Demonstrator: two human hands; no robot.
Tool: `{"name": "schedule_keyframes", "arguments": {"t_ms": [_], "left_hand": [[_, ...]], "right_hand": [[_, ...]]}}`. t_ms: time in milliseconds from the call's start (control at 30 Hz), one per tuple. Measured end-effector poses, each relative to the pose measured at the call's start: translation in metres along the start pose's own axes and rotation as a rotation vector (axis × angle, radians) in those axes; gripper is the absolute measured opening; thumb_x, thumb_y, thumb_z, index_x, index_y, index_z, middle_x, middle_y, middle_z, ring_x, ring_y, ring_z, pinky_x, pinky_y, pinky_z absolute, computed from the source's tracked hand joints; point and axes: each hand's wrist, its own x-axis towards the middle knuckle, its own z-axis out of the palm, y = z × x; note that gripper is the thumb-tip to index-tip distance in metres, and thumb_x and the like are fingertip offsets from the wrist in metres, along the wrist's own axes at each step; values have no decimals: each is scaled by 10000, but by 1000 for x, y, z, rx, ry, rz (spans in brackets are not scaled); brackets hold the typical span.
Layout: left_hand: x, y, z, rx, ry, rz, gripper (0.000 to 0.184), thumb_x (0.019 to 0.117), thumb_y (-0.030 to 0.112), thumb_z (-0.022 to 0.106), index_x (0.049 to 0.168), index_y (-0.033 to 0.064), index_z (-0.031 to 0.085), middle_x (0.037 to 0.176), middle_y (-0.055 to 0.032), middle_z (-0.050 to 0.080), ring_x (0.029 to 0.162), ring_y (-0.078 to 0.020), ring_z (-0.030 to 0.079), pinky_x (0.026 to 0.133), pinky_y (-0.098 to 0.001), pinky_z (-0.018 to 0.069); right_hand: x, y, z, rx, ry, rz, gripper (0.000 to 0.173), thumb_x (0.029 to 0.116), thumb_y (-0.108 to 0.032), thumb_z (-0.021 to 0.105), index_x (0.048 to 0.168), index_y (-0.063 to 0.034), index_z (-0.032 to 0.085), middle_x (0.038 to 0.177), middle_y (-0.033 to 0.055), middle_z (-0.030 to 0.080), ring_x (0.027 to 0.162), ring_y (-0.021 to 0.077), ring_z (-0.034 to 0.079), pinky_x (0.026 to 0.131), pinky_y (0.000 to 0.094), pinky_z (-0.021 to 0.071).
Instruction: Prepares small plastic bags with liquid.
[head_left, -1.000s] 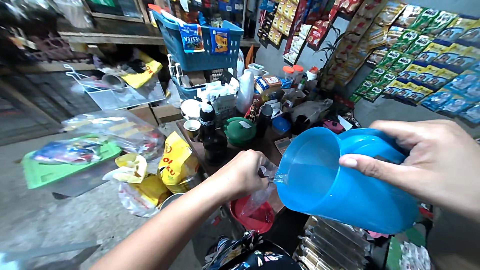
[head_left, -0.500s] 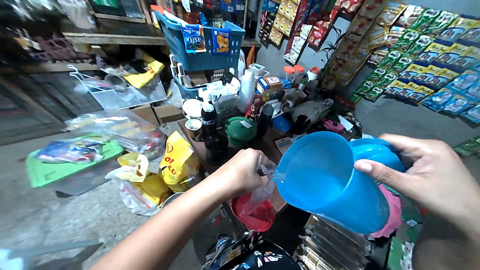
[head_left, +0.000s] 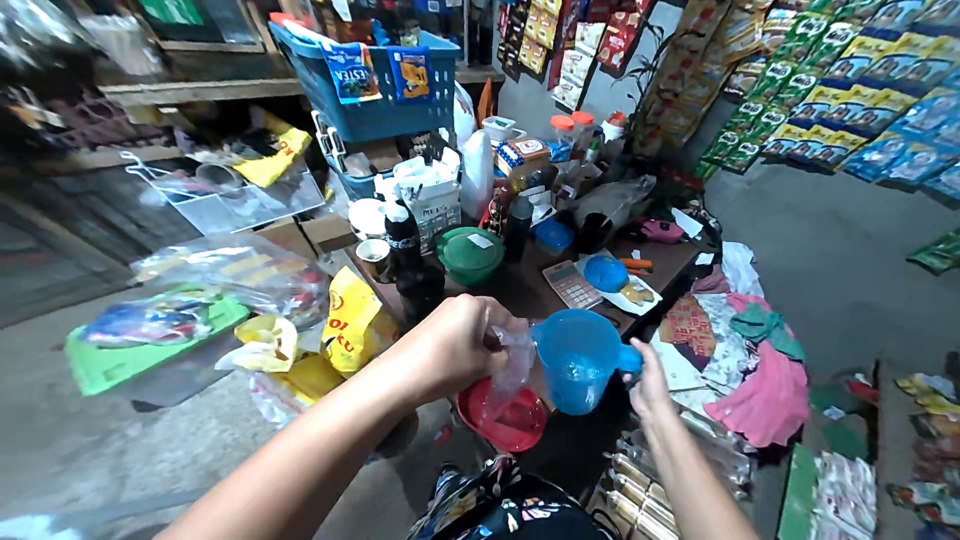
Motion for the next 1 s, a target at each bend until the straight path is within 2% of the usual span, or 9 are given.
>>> {"name": "schedule_keyframes", "arguments": {"t_ms": [233,333,400,533,667,733,800,867,1000], "left_hand": [[0,2,4,3,24,0,214,915,63,713,1116,128,742,999,12,713,717,-18,620,674,-223,533],[-1,3,5,-4,28,-4,199,913,62,719,1102,122,741,1037,11,708,745,-11,628,698,-208,539],[-2,2,5,-6,32,5,197,914,61,720,1101,118,744,1035,11,710,746,-7,631,701,-202,542],[-1,-1,6,-15,58,19,202,906,48,727,1087,131,759,926,22,715,697,-20,622,659,-217,536],[-1,1,7,28,84,66,162,903,62,735,1054,110,766,884,24,716,685,-15,615,655,-211,529],[-3,0,7,34,78,81,157,912,60,724,1060,100,762,922,7,716,716,-26,623,681,-223,533],[-5,-3,7,36,91,114,176,920,58,709,1081,101,765,992,-8,722,768,-34,651,726,-231,556],[-5,-10,10,55,153,191,152,915,68,687,1018,136,776,1024,17,717,796,-11,651,728,-201,552],[-6,-22,17,10,250,279,195,883,190,662,1055,144,741,1064,16,664,812,-20,643,712,-214,563]], "right_hand": [[26,81,5,133,58,-64,365,1082,-166,325,886,-48,610,654,-22,578,516,24,513,493,172,446],[28,59,-5,-280,45,-271,341,1069,-141,370,1140,84,615,1073,172,632,997,191,601,911,361,493],[20,20,-2,-432,-51,-529,366,1042,-177,471,1237,114,577,1235,262,606,1162,289,594,1008,422,490],[-38,-51,39,-424,-571,-887,342,959,-395,640,1134,-111,718,1386,106,567,1286,196,547,1033,389,508],[-78,-87,76,-821,-874,-1164,382,979,-512,605,1222,-237,712,1549,105,461,1393,279,463,1061,512,460],[-78,-92,83,-935,-829,-1215,296,984,-406,621,1073,-155,752,1473,99,550,1289,279,558,986,492,506],[-72,-95,84,-911,-819,-1202,238,1001,-289,629,954,-91,751,1240,80,678,1102,221,646,907,418,535],[-69,-97,83,-864,-837,-1178,239,1019,-244,611,949,-55,740,1040,74,707,949,170,668,836,341,555],[-71,-97,81,-808,-801,-1184,219,1010,-212,622,931,-44,737,980,70,703,878,105,667,789,241,561]]}}
